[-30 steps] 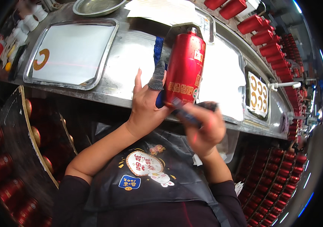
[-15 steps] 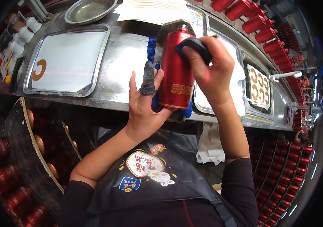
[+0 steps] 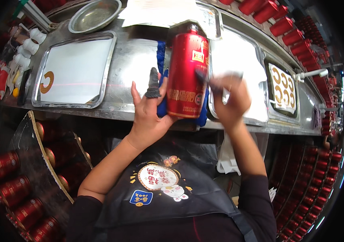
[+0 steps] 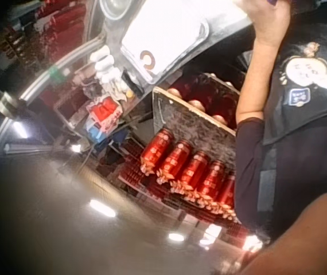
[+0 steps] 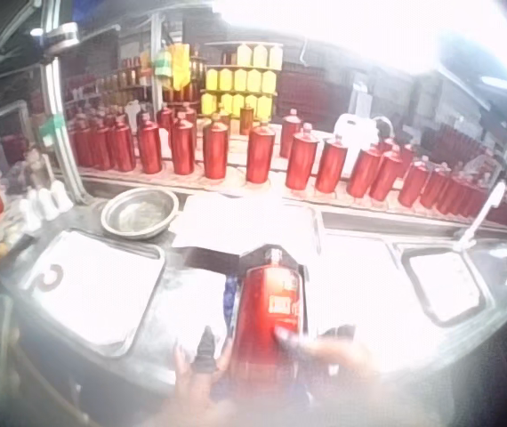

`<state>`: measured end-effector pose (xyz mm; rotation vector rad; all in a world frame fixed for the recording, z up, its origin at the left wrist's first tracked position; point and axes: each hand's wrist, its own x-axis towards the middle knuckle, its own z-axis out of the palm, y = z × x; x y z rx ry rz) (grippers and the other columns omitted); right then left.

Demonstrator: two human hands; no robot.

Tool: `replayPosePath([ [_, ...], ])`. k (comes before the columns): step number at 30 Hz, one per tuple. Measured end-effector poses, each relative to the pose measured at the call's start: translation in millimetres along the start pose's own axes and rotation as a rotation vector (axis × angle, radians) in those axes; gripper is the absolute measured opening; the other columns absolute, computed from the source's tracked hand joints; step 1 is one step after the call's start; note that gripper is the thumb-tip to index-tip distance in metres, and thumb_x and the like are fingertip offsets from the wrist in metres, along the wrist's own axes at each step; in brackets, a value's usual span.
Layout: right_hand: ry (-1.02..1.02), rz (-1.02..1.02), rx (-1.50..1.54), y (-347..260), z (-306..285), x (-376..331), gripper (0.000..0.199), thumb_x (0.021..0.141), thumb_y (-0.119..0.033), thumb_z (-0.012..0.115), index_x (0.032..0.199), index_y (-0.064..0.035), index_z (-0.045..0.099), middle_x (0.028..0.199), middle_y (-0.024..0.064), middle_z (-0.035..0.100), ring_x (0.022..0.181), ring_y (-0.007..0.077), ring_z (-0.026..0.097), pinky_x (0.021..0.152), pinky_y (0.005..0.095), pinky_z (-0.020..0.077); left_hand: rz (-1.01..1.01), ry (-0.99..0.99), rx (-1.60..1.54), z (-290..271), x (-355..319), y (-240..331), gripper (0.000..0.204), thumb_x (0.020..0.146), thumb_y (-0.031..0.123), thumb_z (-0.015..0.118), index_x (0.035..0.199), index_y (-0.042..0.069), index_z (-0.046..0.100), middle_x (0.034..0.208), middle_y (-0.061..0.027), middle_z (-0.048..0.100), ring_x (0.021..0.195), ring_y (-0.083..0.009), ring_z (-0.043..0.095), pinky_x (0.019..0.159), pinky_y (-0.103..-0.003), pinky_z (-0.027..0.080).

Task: The person applies gold circular labels to the necks of red cylindrical containers. They peel each label from a sheet, position it on the container neck, and smooth it down. The person also wipes the containers with a blue cloth and places finished units on a nearby shelf.

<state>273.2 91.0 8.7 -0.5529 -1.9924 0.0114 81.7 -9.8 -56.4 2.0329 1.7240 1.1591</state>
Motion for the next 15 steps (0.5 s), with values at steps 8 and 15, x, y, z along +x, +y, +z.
replayPosePath([
  [8, -0.066, 0.562, 0.179, 20, 23, 60, 0.016, 0.08, -0.011, 0.076, 0.089, -0.0013, 0.066, 0.076, 0.0156, 0.065, 0.067, 0.0296, 0.063, 0.061, 0.0345, 0.0502, -0.004, -0.007, 0.009, -10, 12, 21, 0.105, 0.072, 0.031, 0.086, 0.154, -0.001, 0.028, 0.152, -0.0184, 0.045, 0.14, -0.0344, 0.044, 0.117, -0.065, 0.002],
  [15, -0.398, -0.15, 0.215, -21, 1, 49, 0.023, 0.072, -0.008, 0.079, 0.093, -0.0148, 0.074, 0.073, 0.0036, 0.062, 0.06, 0.0191, 0.058, 0.06, 0.0315, 0.05, 0.057, -0.061, 0.165, -12, 20, 34, 0.098, 0.079, 0.03, 0.083, 0.154, -0.002, 0.029, 0.149, -0.0221, 0.046, 0.146, -0.0341, 0.033, 0.12, -0.056, 0.013],
])
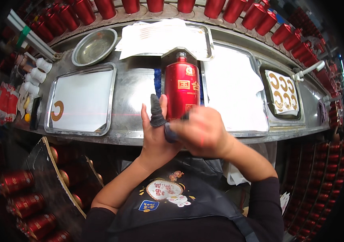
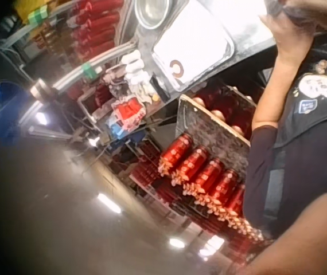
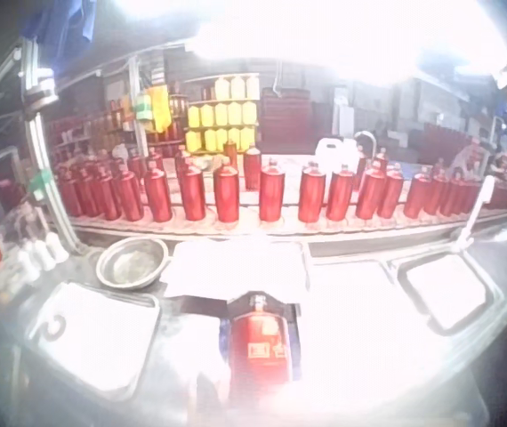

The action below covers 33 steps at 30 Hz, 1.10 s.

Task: The person applies gold circular labels to the necks of red cylindrical containers. They peel each label from a sheet, position it on the container neck, and smooth it down. The person also wipes the containers with a blue cloth and places finished units on a nearby shelf.

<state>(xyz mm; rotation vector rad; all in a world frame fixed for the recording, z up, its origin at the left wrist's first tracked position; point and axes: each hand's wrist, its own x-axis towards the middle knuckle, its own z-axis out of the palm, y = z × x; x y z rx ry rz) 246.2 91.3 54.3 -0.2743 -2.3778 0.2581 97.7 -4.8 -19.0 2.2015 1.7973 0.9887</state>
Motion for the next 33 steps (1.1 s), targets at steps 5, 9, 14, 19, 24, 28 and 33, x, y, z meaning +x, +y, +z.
replayPosePath([
  [5, 0.351, 0.48, -0.031, 57, -2, 20, 0.013, 0.076, -0.003, 0.076, 0.088, -0.0012, 0.07, 0.083, 0.0134, 0.07, 0.068, 0.0256, 0.063, 0.061, 0.0321, 0.0492, -0.168, -0.046, -0.419, 0, -1, 0, 0.11, 0.07, 0.034, 0.09, 0.154, -0.002, 0.028, 0.153, -0.0198, 0.041, 0.139, -0.0359, 0.041, 0.12, -0.058, 0.012],
  [9, 0.27, 0.14, -0.108, 47, 12, -28, 0.025, 0.071, -0.003, 0.08, 0.095, -0.0036, 0.072, 0.082, 0.0067, 0.069, 0.068, 0.0219, 0.062, 0.062, 0.0312, 0.0488, -0.355, -0.12, -0.561, -3, -3, -9, 0.118, 0.066, 0.034, 0.093, 0.155, -0.003, 0.025, 0.152, -0.0215, 0.041, 0.138, -0.043, 0.038, 0.121, -0.056, 0.013],
  [14, 0.603, 0.626, 0.229, 54, 7, -3, 0.022, 0.077, -0.001, 0.079, 0.097, -0.0009, 0.07, 0.078, 0.0056, 0.067, 0.067, 0.0156, 0.061, 0.063, 0.0291, 0.0486, -0.135, -0.14, -0.37, -5, -1, -21, 0.122, 0.069, 0.041, 0.091, 0.156, -0.003, 0.017, 0.156, -0.0253, 0.035, 0.149, -0.0357, 0.03, 0.122, -0.056, 0.0],
  [19, 0.402, -0.204, -0.085, -8, 6, -32, 0.042, 0.061, -0.003, 0.077, 0.102, -0.009, 0.073, 0.069, 0.001, 0.051, 0.063, 0.0185, 0.056, 0.053, 0.0315, 0.0448, -0.214, -0.207, -0.549, 0, -2, -30, 0.117, 0.072, 0.037, 0.089, 0.154, -0.002, 0.015, 0.158, -0.0242, 0.035, 0.15, -0.0337, 0.03, 0.122, -0.055, -0.005],
  [24, 0.672, 1.223, 0.641, -42, 57, -129, 0.013, 0.092, -0.011, 0.073, 0.1, -0.0021, 0.066, 0.082, 0.0017, 0.065, 0.072, 0.0061, 0.056, 0.065, 0.0228, 0.0463, -0.165, -0.194, -0.558, 4, 2, -32, 0.101, 0.074, 0.034, 0.087, 0.148, 0.002, 0.026, 0.15, -0.0195, 0.047, 0.144, -0.0332, 0.04, 0.122, -0.055, 0.002],
  [28, 0.698, 1.082, 0.399, -45, 40, -105, 0.014, 0.093, -0.011, 0.072, 0.098, -0.0017, 0.063, 0.084, 0.0001, 0.062, 0.074, 0.0062, 0.054, 0.066, 0.0225, 0.0451, -0.172, -0.315, -0.442, -3, 6, -31, 0.093, 0.076, 0.04, 0.085, 0.146, 0.004, 0.036, 0.148, -0.0186, 0.049, 0.141, -0.0336, 0.044, 0.12, -0.059, 0.003],
  [33, 0.727, 1.122, 0.415, -49, 19, -60, 0.013, 0.093, -0.01, 0.071, 0.094, -0.0001, 0.062, 0.082, 0.0023, 0.061, 0.072, 0.0086, 0.054, 0.067, 0.0256, 0.0466, 0.017, -0.123, -0.385, -17, 9, -30, 0.089, 0.08, 0.058, 0.075, 0.146, 0.007, 0.044, 0.152, -0.0225, 0.042, 0.143, -0.0373, 0.04, 0.119, -0.063, 0.006],
])
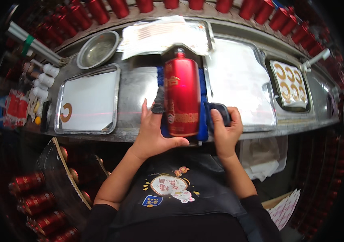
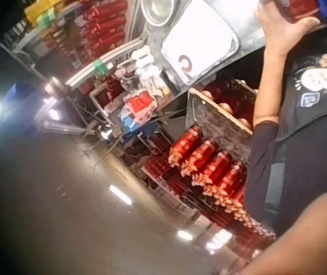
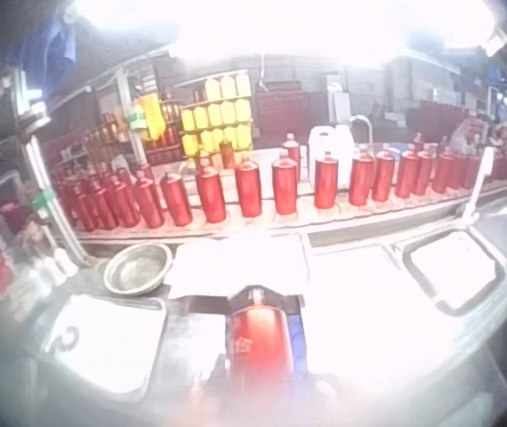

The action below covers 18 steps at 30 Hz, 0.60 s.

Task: The person applies gold circular labels to the necks of red cylindrical containers. They peel each label from a sheet, position it on the container neck, and smooth it down. The person also wipes the containers with a blue cloth and places finished units on a nearby shelf.

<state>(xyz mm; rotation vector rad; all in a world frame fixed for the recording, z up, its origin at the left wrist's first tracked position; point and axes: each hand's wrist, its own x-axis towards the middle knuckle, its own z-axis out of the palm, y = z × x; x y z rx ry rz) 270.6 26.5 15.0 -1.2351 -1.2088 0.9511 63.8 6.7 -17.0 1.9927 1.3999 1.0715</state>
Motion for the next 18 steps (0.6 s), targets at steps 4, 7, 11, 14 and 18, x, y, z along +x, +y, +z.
replayPosePath([
  [4, -0.142, -0.249, -0.109, 26, -5, 1, 0.013, 0.093, -0.011, 0.073, 0.095, -0.0007, 0.065, 0.081, 0.0023, 0.061, 0.073, 0.0079, 0.055, 0.066, 0.0236, 0.0449, 0.051, 0.094, 0.042, 2, 10, -5, 0.08, 0.09, 0.069, 0.057, 0.139, 0.006, 0.055, 0.158, -0.0271, 0.033, 0.148, -0.0428, 0.03, 0.117, -0.063, 0.01],
  [7, 0.0, -0.191, -0.197, 43, -15, 16, 0.015, 0.091, -0.01, 0.073, 0.098, 0.0008, 0.064, 0.083, 0.0027, 0.063, 0.075, 0.0106, 0.057, 0.068, 0.0251, 0.0462, -0.123, 0.294, -0.167, 1, 28, -19, 0.062, 0.096, 0.061, 0.055, 0.117, 0.003, 0.065, 0.146, -0.03, 0.047, 0.147, -0.0446, 0.029, 0.115, -0.066, 0.014],
  [11, -0.149, -0.187, 0.14, 38, -43, 39, 0.041, 0.093, 0.002, 0.064, 0.133, 0.0033, 0.058, 0.12, 0.0072, 0.063, 0.101, 0.0105, 0.058, 0.091, 0.0218, 0.0468, -0.291, 0.652, -0.357, -16, 61, -42, 0.039, 0.1, 0.037, 0.062, 0.084, 0.001, 0.062, 0.078, -0.0184, 0.07, 0.089, -0.0258, 0.072, 0.078, -0.041, 0.055],
  [14, -0.262, 0.012, 0.372, 32, -68, 50, 0.02, 0.086, -0.007, 0.063, 0.102, 0.0032, 0.065, 0.096, 0.0066, 0.064, 0.089, 0.0134, 0.06, 0.078, 0.0226, 0.049, -0.254, 0.667, -0.79, -10, 97, -45, 0.032, 0.099, 0.028, 0.061, 0.079, 0.004, 0.062, 0.069, -0.0158, 0.067, 0.065, -0.0208, 0.069, 0.06, -0.034, 0.055],
  [18, -0.43, 0.125, -0.124, 40, -60, 32, 0.048, 0.076, -0.015, 0.073, 0.119, 0.002, 0.061, 0.093, 0.0048, 0.056, 0.079, 0.0121, 0.059, 0.061, 0.0227, 0.0464, -0.337, 0.31, -0.155, -4, 126, -35, 0.049, 0.09, 0.047, 0.059, 0.093, -0.001, 0.067, 0.098, -0.0288, 0.068, 0.098, -0.046, 0.065, 0.088, -0.048, 0.052],
])
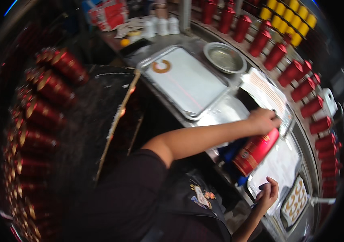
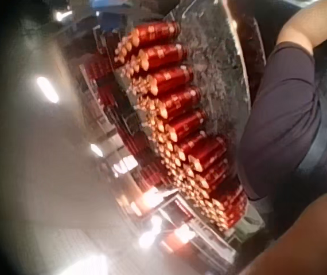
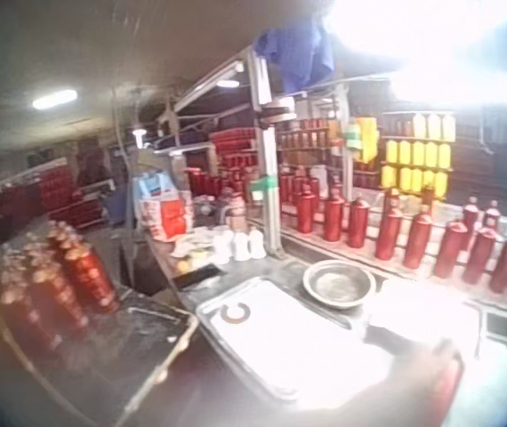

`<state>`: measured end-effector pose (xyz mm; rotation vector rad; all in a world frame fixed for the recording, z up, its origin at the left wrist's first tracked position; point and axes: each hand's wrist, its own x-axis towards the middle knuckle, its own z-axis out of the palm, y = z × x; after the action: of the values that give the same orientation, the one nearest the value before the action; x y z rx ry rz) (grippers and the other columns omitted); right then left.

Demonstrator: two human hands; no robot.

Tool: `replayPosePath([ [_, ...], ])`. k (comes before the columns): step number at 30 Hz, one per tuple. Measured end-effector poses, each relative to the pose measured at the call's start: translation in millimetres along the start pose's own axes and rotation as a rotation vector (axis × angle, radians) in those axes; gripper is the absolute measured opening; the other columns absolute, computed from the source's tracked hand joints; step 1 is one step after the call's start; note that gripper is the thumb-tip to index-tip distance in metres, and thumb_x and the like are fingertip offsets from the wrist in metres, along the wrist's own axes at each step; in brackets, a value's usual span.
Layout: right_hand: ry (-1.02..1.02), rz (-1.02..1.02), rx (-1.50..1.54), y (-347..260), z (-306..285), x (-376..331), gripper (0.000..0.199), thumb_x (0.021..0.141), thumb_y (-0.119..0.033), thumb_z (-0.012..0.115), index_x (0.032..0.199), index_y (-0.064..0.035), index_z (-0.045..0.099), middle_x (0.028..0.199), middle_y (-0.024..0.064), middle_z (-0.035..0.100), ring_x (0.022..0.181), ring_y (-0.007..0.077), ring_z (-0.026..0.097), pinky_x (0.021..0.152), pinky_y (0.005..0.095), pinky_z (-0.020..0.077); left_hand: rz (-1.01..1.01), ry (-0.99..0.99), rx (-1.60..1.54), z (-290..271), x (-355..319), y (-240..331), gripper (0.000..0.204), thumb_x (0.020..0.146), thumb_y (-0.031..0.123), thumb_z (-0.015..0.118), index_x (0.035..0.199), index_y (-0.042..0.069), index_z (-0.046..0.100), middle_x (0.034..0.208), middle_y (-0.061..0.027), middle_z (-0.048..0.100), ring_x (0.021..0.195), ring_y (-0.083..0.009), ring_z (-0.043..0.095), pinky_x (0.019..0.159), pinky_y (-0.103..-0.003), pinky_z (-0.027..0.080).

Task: The person applies gold circular labels to the necks of red cylindrical containers. They peel each label from a sheet, position it on the container neck, and smooth it down. The person also wipes the containers with a blue cloth and places finished units on a nearby shelf.

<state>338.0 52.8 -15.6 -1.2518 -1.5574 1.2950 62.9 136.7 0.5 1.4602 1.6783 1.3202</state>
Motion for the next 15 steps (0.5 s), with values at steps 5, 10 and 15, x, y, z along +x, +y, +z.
replayPosePath([
  [5, 0.033, -0.568, -0.535, -1, 88, 4, 0.106, 0.067, -0.018, 0.089, 0.155, -0.0025, 0.032, 0.138, 0.0215, 0.052, 0.127, 0.0312, 0.051, 0.107, 0.0415, 0.039, -0.112, -0.172, -0.022, 6, 17, 16, 0.055, 0.09, 0.039, 0.055, 0.117, -0.009, 0.058, 0.117, -0.0322, 0.064, 0.111, -0.0464, 0.063, 0.1, -0.049, 0.048],
  [10, -0.155, -0.393, -0.196, -16, 79, -9, 0.105, 0.067, 0.008, 0.08, 0.157, -0.0038, 0.026, 0.144, 0.0192, 0.046, 0.117, 0.0286, 0.061, 0.09, 0.0349, 0.0578, -0.16, -0.122, -0.058, -4, 3, 11, 0.058, 0.086, 0.034, 0.056, 0.127, -0.006, 0.046, 0.116, -0.0353, 0.063, 0.112, -0.0479, 0.062, 0.098, -0.05, 0.048],
  [15, -0.601, -0.546, -0.094, -31, 45, 10, 0.118, 0.065, -0.011, 0.093, 0.158, -0.0007, 0.022, 0.144, 0.0186, 0.049, 0.113, 0.0291, 0.066, 0.087, 0.0345, 0.0586, 0.034, 0.073, -0.358, -100, -65, 5, 0.033, 0.083, 0.021, 0.074, 0.104, -0.004, 0.065, 0.096, -0.0155, 0.072, 0.09, -0.023, 0.069, 0.081, -0.034, 0.053],
])
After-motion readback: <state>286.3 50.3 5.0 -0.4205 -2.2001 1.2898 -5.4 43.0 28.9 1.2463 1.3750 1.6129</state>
